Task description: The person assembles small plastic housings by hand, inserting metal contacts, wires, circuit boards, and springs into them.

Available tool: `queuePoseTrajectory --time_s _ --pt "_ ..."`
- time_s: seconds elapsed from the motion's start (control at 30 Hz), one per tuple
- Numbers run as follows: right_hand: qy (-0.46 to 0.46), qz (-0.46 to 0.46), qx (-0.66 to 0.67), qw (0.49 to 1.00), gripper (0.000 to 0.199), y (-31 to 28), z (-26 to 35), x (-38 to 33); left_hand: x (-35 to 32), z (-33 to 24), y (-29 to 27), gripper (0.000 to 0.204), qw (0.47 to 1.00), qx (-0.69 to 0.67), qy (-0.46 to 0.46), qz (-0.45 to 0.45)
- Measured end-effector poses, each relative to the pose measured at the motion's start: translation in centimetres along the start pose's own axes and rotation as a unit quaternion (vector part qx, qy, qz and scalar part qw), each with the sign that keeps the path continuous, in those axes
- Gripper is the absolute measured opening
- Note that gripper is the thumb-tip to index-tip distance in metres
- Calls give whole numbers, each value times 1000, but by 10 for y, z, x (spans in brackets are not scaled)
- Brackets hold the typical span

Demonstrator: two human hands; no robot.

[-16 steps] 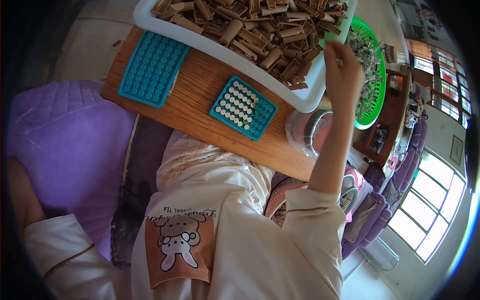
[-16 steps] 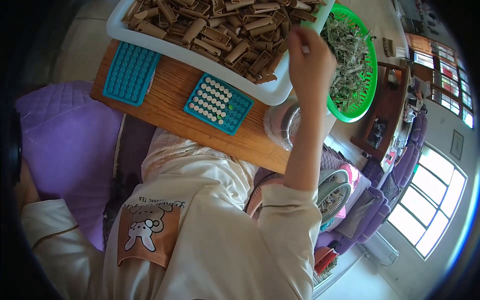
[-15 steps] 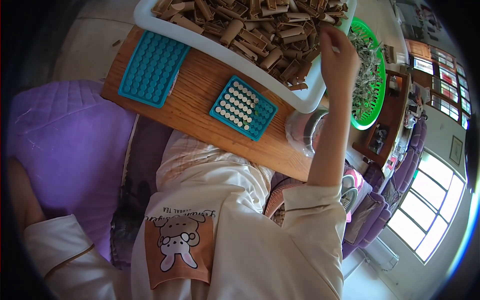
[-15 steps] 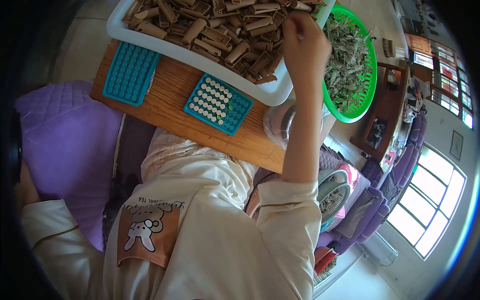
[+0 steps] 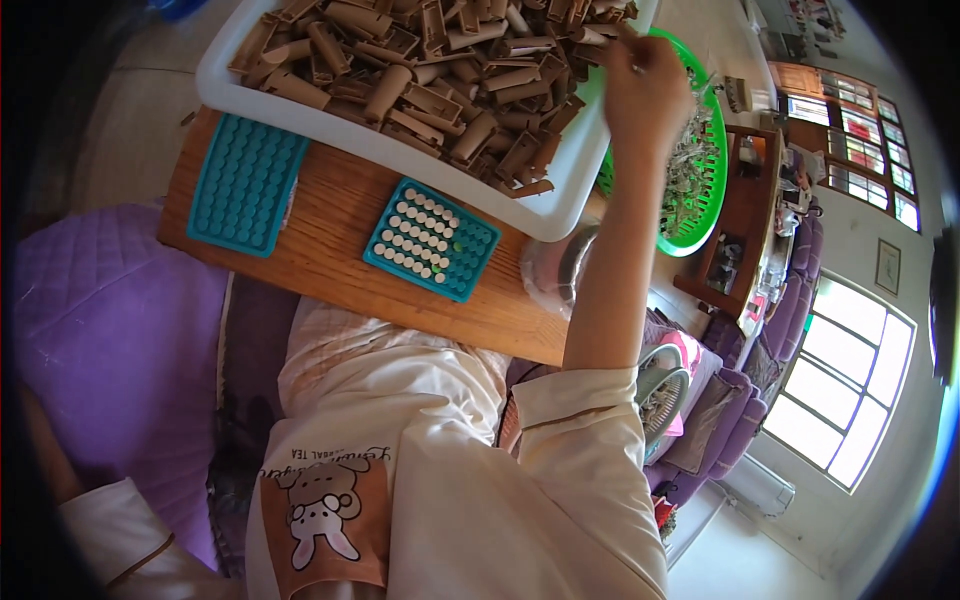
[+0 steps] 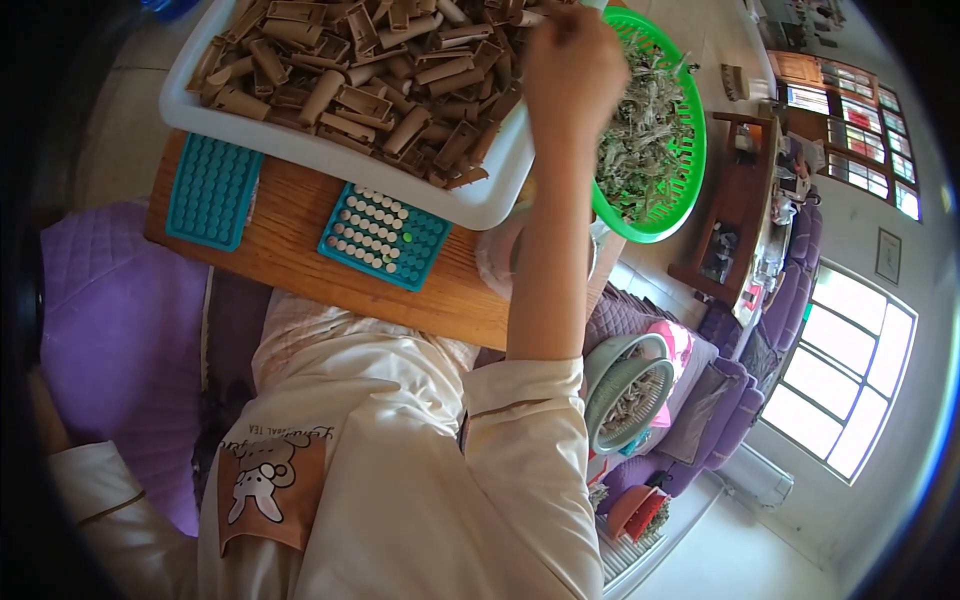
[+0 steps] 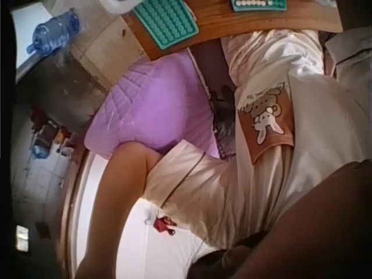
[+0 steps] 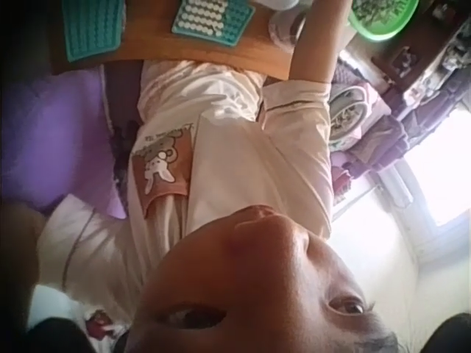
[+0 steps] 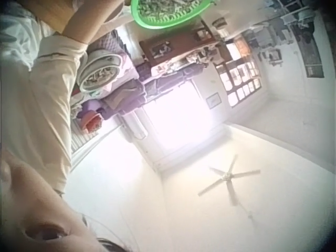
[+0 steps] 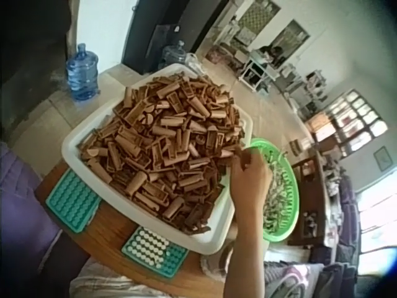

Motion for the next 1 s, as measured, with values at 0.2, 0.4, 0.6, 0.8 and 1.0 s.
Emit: queuePoseTrajectory --time_s 0.2,0.4,0.6,0.8,1.0 --pt "258 20 226 939 27 -54 -128 -7 1 1 -4 40 1000 -27 -14 2" --pt "322 10 208 924 23 -50 -181 -7 -5 4 7 39 996 -77 -50 -13" --pt "257 70 -114 957 44 -29 -141 12 -17 19 8 38 987 -124 -87 -55" --pt "224 87 -224 945 49 -30 -136 16 -21 24 11 36 976 -171 -102 -83" --pt "212 69 -211 952 47 -32 -148 16 -21 28 8 35 964 -209 -114 -117"
Point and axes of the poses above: each hand's wrist, its own x-axis towards the middle knuckle, its own y-axis out of the palm, z = x × y, the point moved 5 cm from there along x, towards the middle knuckle, and after that the axes turned 7 degrees about x, right-handed, at the moved point
